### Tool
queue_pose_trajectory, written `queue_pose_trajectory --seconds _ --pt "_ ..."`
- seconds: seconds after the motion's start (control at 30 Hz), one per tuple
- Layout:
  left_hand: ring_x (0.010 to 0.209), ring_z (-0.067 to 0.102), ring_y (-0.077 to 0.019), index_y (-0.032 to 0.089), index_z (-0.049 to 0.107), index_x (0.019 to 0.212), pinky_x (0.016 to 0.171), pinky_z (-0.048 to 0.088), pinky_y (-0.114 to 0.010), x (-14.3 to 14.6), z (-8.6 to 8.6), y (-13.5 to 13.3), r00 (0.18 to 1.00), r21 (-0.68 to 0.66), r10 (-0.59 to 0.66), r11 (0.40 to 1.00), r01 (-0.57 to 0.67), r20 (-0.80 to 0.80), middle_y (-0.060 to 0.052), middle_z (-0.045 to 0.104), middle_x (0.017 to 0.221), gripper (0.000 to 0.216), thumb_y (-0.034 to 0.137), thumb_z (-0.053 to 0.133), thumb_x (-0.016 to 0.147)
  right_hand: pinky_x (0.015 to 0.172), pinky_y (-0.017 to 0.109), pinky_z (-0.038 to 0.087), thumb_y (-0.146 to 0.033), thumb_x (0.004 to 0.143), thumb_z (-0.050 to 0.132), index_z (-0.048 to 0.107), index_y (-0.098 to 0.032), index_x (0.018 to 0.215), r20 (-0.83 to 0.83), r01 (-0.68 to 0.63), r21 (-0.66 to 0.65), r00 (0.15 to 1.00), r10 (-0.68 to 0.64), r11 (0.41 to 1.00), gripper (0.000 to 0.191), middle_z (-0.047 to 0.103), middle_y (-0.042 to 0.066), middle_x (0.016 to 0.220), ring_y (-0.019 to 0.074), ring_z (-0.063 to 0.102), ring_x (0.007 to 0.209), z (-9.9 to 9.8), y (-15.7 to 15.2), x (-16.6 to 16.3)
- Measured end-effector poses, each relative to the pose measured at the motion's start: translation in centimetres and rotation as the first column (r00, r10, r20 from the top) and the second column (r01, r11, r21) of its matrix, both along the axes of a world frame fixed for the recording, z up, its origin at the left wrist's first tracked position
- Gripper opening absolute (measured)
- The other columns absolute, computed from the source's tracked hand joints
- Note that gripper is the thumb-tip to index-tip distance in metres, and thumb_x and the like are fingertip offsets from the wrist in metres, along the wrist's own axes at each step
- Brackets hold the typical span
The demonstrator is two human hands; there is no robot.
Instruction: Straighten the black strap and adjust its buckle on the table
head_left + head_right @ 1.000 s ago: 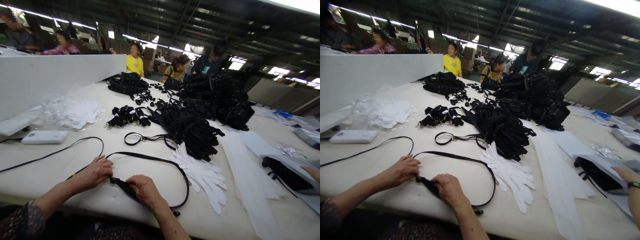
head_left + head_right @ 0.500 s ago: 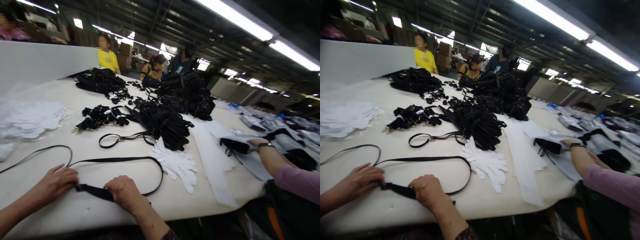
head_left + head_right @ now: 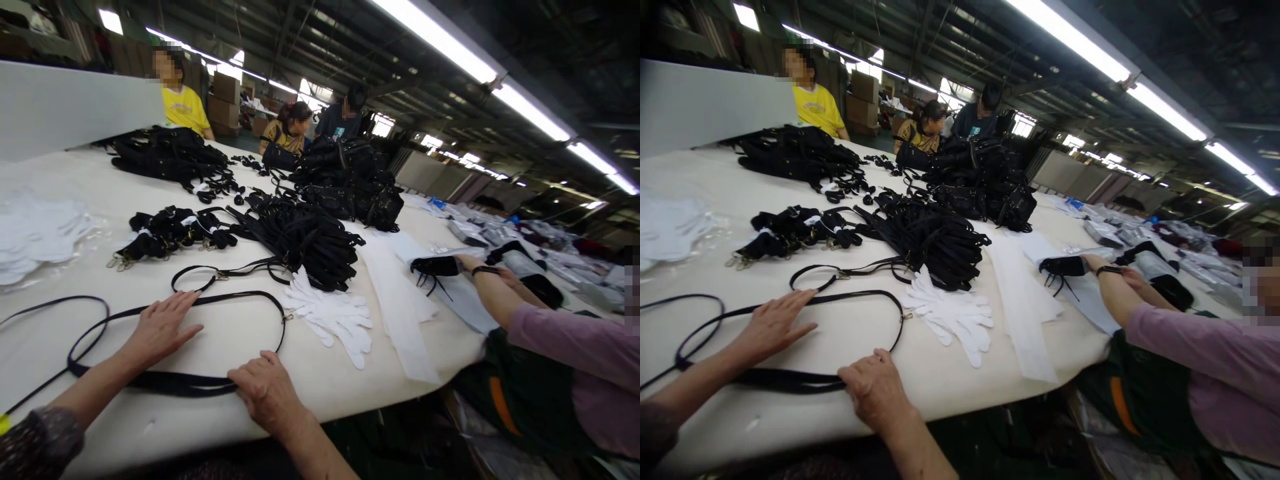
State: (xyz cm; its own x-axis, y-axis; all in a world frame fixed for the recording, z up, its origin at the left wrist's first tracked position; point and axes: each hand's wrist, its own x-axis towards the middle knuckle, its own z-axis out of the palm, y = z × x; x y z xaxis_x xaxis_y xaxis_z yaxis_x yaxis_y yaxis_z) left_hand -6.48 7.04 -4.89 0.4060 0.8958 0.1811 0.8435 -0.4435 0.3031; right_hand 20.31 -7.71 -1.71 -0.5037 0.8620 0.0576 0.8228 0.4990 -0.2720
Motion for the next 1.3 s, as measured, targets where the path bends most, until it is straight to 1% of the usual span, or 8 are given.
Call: queue_pose_trajectory --seconds 0.07,0.23,0.5,0.67,0.77,0.87,1.07,1.3 --pt "0.132 0.051 -0.0411 0.014 0.045 0.145 0.109 0.036 -0.064 0.7 -0.4 0.5 1.000 -0.108 -0.008 0.994 0.010 0.021 -0.021 0.055 0.144 0.065 0.051 0.048 0.091 0.088 0.034 0.040 -0.023 0.093 0.057 0.059 -0.030 0.111 0.004 0.051 0.021 0.999 -0.051 0.998 0.020 0.071 -0.003 0.095 0.0173 0.061 0.091 -0.7 0.5 0.2" --pt "0.108 0.066 -0.0221 0.029 0.064 0.124 0.098 0.050 -0.036 -0.3 0.4 -1.4 0.978 -0.228 -0.190 0.952 0.204 0.083 -0.003 0.073 0.115 0.040 0.051 0.049 0.094 0.076 0.031 0.037 -0.024 0.090 0.063 0.064 -0.029 0.100 -0.015 0.159 0.072 0.987 -0.158 0.985 0.012 0.071 -0.004 0.088 0.0173 0.060 0.084 -1.6 1.5 0.3" --pt "0.127 0.055 -0.0300 0.040 0.062 0.124 0.115 0.031 -0.059 -0.1 -0.2 -7.7 0.964 -0.161 -0.245 0.952 0.260 0.104 -0.002 0.065 0.133 0.042 0.061 0.060 0.088 0.082 0.032 0.039 -0.015 0.092 0.056 0.061 -0.023 0.087 -0.007 0.153 0.205 0.988 -0.154 0.967 0.011 0.068 -0.001 0.082 0.0173 0.057 0.082 -2.0 2.7 0.4" --pt "0.101 0.063 -0.0233 0.031 0.066 0.107 0.094 0.047 -0.044 1.3 -1.0 -8.5 0.955 -0.201 -0.201 0.948 0.245 0.217 -0.001 0.069 0.103 0.027 0.049 0.048 0.098 0.110 0.043 0.031 -0.011 0.094 0.052 0.063 -0.026 0.100 -0.173 0.213 0.232 0.969 -0.175 0.949 0.020 0.073 -0.002 0.107 0.0163 0.062 0.101 -1.7 3.3 0.6" --pt "0.096 0.061 -0.0232 0.029 0.066 0.103 0.088 0.047 -0.042 1.9 -0.8 -8.6 0.957 -0.233 -0.157 0.948 0.215 0.243 -0.002 0.067 0.099 0.027 0.047 0.046 0.099 0.106 0.039 0.039 -0.015 0.093 0.058 0.062 -0.027 0.117 -0.328 0.343 0.218 0.907 -0.263 0.914 0.027 0.069 0.002 0.125 0.0189 0.059 0.116 -1.0 2.7 1.5" --pt "0.097 0.060 -0.0233 0.029 0.066 0.103 0.089 0.047 -0.041 2.1 -0.5 -8.7 0.959 -0.227 -0.129 0.956 0.188 0.252 -0.002 0.066 0.099 0.027 0.047 0.046 0.099 0.095 0.031 0.048 -0.014 0.093 0.058 0.063 -0.026 0.119 -0.417 0.442 0.121 0.835 -0.359 0.889 0.030 0.072 0.002 0.116 0.0172 0.063 0.108 -0.5 1.1 3.2" --pt "0.095 0.061 -0.0233 0.028 0.066 0.102 0.085 0.050 -0.038 2.1 -0.5 -8.9 0.952 -0.186 -0.152 0.961 0.205 0.267 -0.003 0.067 0.097 0.026 0.047 0.048 0.098 0.091 0.030 0.054 -0.014 0.094 0.051 0.069 -0.024 0.110 -0.371 0.530 0.054 0.798 -0.476 0.846 0.026 0.075 0.002 0.105 0.0169 0.068 0.100 -0.4 0.5 6.4" --pt "0.097 0.062 -0.0229 0.029 0.064 0.103 0.088 0.049 -0.038 0.8 -0.7 -10.2 0.947 -0.123 -0.206 0.963 0.242 0.245 -0.003 0.067 0.101 0.020 0.043 0.050 0.098 0.106 0.037 0.053 -0.007 0.088 0.049 0.061 -0.026 0.131 -0.202 0.453 0.077 0.879 -0.431 0.888 0.048 0.061 0.005 0.142 0.0190 0.059 0.129 -0.2 6.8 7.1"
